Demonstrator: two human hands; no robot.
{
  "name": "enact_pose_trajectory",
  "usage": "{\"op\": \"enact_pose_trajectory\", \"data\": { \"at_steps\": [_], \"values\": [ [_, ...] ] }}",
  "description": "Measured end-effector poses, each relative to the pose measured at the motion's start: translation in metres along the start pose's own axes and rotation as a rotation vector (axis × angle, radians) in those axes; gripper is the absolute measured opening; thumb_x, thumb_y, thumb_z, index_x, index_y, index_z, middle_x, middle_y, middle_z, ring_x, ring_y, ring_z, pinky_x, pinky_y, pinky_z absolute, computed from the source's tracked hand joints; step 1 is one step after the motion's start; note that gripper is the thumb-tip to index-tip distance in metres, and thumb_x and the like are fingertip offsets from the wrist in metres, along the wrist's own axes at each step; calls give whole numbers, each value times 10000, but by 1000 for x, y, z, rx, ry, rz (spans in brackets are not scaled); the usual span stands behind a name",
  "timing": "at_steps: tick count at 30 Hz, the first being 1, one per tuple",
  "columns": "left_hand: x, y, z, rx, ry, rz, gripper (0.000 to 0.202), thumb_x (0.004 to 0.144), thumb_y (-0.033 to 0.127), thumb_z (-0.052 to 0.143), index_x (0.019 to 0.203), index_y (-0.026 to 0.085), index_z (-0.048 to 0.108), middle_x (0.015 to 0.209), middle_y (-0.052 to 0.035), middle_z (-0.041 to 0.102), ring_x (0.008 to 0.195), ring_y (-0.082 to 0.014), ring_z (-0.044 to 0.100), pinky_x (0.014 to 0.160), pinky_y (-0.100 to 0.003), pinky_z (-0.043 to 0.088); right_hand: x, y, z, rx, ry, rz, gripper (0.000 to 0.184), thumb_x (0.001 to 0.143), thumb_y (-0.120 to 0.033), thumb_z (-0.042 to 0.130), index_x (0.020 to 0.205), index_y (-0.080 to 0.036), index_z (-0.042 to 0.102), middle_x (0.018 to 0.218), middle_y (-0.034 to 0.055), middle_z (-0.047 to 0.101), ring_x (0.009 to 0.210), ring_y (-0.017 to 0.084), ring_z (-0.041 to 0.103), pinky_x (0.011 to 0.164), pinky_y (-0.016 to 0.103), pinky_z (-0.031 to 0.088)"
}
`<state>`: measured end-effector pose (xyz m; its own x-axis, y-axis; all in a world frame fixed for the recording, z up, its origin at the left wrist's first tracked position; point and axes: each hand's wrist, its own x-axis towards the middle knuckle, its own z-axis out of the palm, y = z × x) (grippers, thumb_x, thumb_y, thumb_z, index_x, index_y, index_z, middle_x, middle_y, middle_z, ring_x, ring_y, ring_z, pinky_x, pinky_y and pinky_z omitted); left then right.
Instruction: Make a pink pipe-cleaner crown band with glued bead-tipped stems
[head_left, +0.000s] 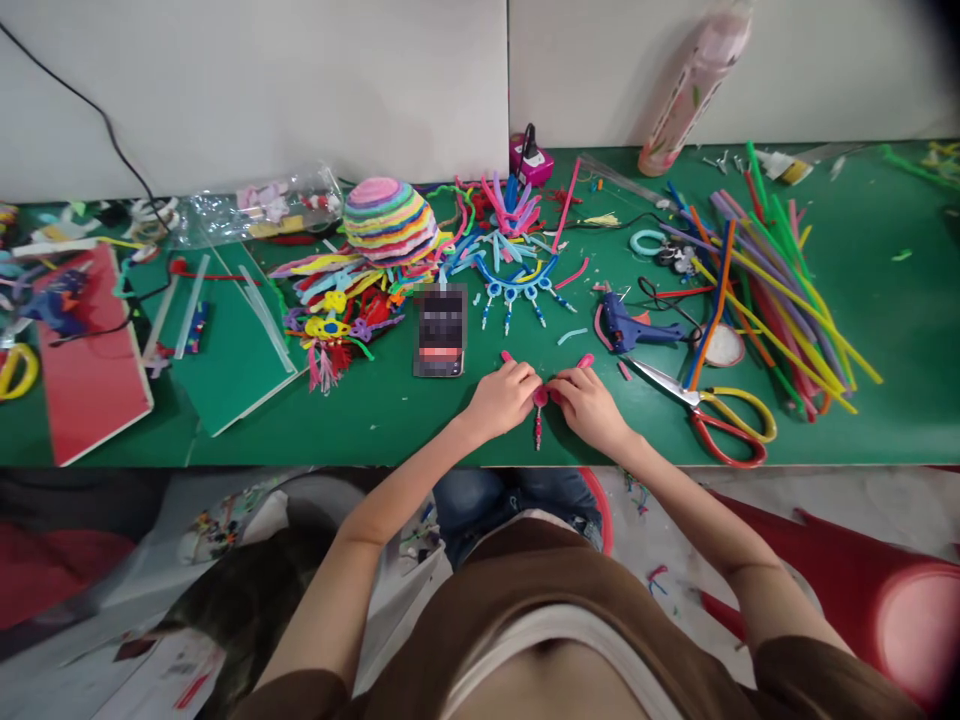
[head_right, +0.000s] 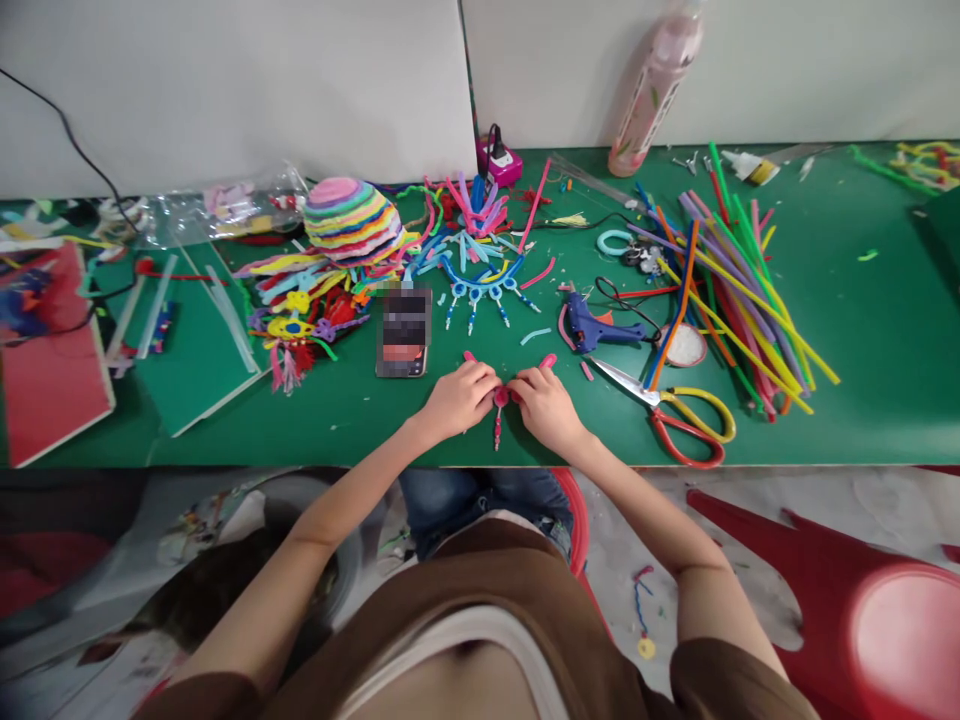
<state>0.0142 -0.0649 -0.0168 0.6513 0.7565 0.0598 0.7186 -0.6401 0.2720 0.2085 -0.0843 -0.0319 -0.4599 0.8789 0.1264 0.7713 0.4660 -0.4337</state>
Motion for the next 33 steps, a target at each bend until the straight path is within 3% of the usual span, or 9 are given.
{"op": "enact_pose_trajectory", "data": {
  "at_steps": [6,12,19,23,33],
  "values": [
    [-8,-2,4,-19,31,37,163,924,192,459,962,161,614,1002,-69,611,962,-197,555,810,-321,496,0,0,4,23,-17,-49,304,855,-41,408,984,-158,657,1051,106,616,927,236,470,826,376,442],
    [-11,-3,1,-23,-32,80,181,928,202,445,949,167,621,986,-71,614,943,-204,556,785,-342,469,2,0,-3,8,-99,-102,286,882,-76,408,957,-175,666,1088,99,623,985,237,468,828,364,421],
    [-18,2,1,36,61,-146,232,923,314,462,1028,169,611,1041,-104,604,979,-250,541,789,-387,455,-1,2,-14,-148,-35,17,296,932,-328,456,1125,-192,635,1173,107,603,1045,270,479,815,389,402],
    [-23,7,0,89,105,-248,262,909,361,483,1056,190,619,1097,-119,592,1033,-290,518,781,-416,454,-6,1,-11,-212,10,52,315,945,-358,432,1138,-206,630,1220,115,576,1129,290,450,877,413,387],
    [-28,8,8,-11,196,-180,232,917,280,475,1049,171,632,1112,-129,597,1219,-282,496,969,-437,461,-10,14,-10,-178,-4,-71,244,943,-332,452,1057,-199,621,1207,116,579,1191,267,453,930,405,382]
  ]
}}
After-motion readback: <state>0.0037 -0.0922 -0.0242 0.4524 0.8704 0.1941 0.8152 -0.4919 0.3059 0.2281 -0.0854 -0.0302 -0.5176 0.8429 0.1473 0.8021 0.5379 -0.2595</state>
